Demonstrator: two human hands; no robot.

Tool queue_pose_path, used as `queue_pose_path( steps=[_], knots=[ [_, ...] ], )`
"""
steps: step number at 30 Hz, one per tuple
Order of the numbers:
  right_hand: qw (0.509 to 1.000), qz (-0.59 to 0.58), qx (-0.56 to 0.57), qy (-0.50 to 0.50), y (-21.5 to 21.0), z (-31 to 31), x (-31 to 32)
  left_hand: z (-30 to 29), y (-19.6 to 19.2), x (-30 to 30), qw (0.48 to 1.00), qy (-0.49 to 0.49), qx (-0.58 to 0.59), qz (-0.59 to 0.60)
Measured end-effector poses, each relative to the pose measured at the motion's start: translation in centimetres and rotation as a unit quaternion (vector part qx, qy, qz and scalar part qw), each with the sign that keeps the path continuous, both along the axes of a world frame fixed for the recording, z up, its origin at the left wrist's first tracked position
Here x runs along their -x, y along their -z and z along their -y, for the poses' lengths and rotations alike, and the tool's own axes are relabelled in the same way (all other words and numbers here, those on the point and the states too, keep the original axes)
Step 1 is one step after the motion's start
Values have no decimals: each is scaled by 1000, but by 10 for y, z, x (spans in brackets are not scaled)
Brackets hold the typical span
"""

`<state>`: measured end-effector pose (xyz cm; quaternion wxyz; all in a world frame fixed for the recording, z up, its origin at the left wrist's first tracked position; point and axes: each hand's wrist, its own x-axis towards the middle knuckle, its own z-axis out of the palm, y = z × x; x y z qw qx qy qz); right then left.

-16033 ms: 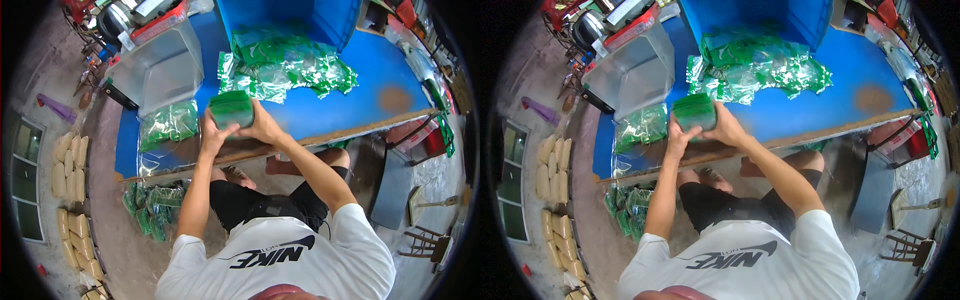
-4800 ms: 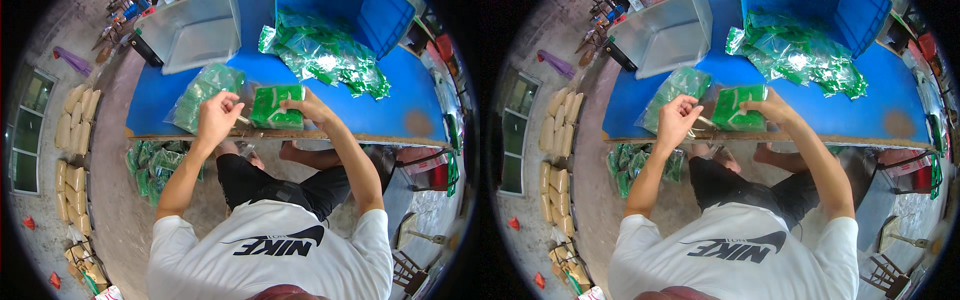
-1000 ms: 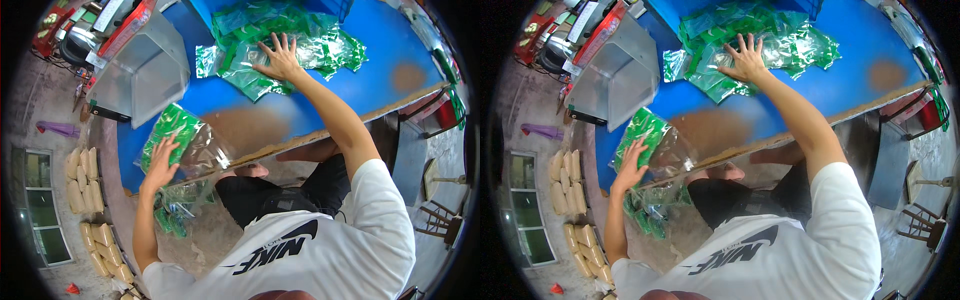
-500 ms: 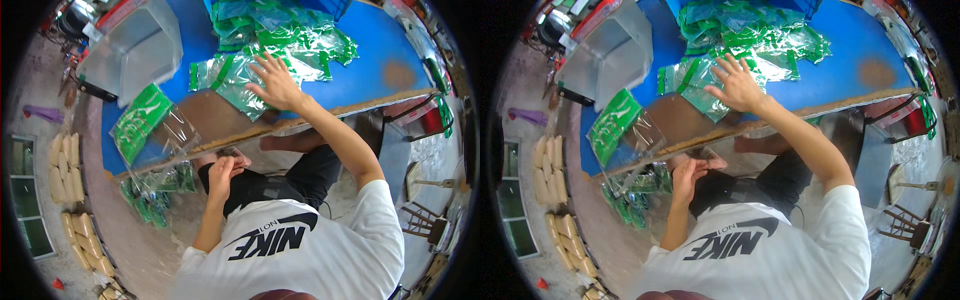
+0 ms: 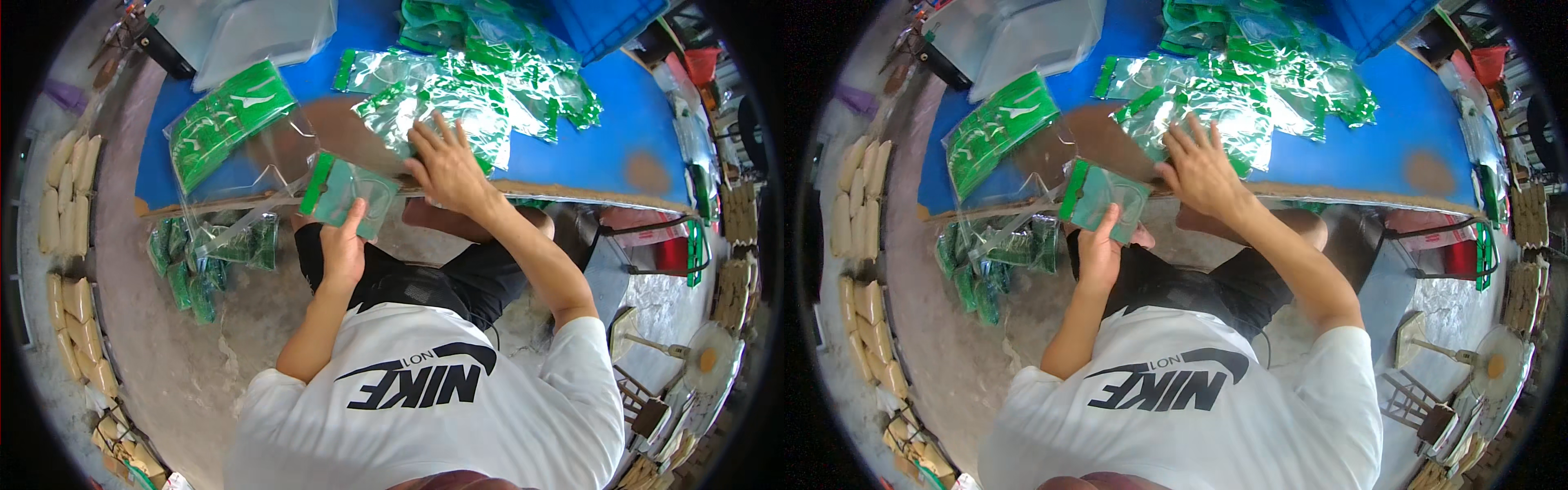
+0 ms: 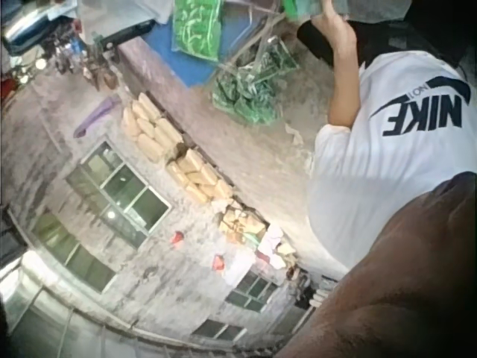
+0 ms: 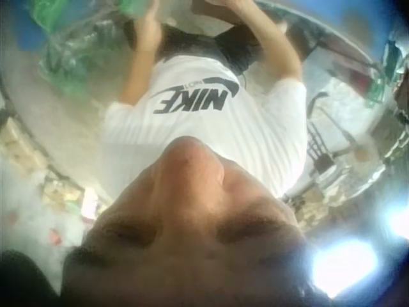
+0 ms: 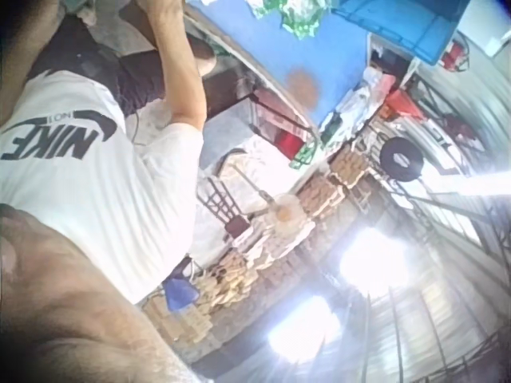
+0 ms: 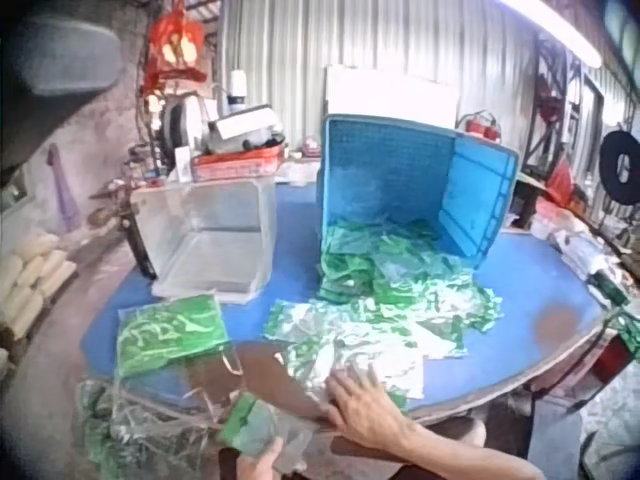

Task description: The recorder is counting green packets from a blue bin and placing them into a larger plastic bag.

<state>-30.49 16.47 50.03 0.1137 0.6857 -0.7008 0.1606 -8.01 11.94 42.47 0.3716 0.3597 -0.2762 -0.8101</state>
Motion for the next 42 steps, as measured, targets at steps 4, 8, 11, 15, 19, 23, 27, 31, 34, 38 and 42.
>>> queue_pose_path(
  steps=[4,8,11,15,19,23,27,31,34,38,42],
  knots=[
    [949,194,-72,-238,5,-20,-21,6,2,-9,999,20,-23,-19],
    [982,128,63,121,-12,-11,3,-1,-12,-4,1000,4,25,11],
    [990,79,33,114,14,-7,47,2,0,-13,998,47,37,12],
    [989,83,-17,125,7,-7,70,-3,-4,-12,990,113,-66,-60],
    [978,141,-20,150,-4,6,101,-21,-22,-2,985,138,-82,-62],
    [964,218,-28,150,-4,3,84,-24,-30,0,977,159,-109,-95],
    [693,689,139,161,-16,-39,-8,-19,-13,2,943,173,-186,-215],
    [737,666,-82,74,-8,-56,-25,-19,-15,15,960,147,-184,-150],
    [959,255,111,62,-4,-28,28,-13,1,2,986,130,-61,-86],
    [998,47,-27,39,13,-33,43,-11,-8,-5,991,84,-55,-84],
    [965,133,-116,-194,8,-52,14,-12,-5,-3,992,104,-31,-71]
  ],
)
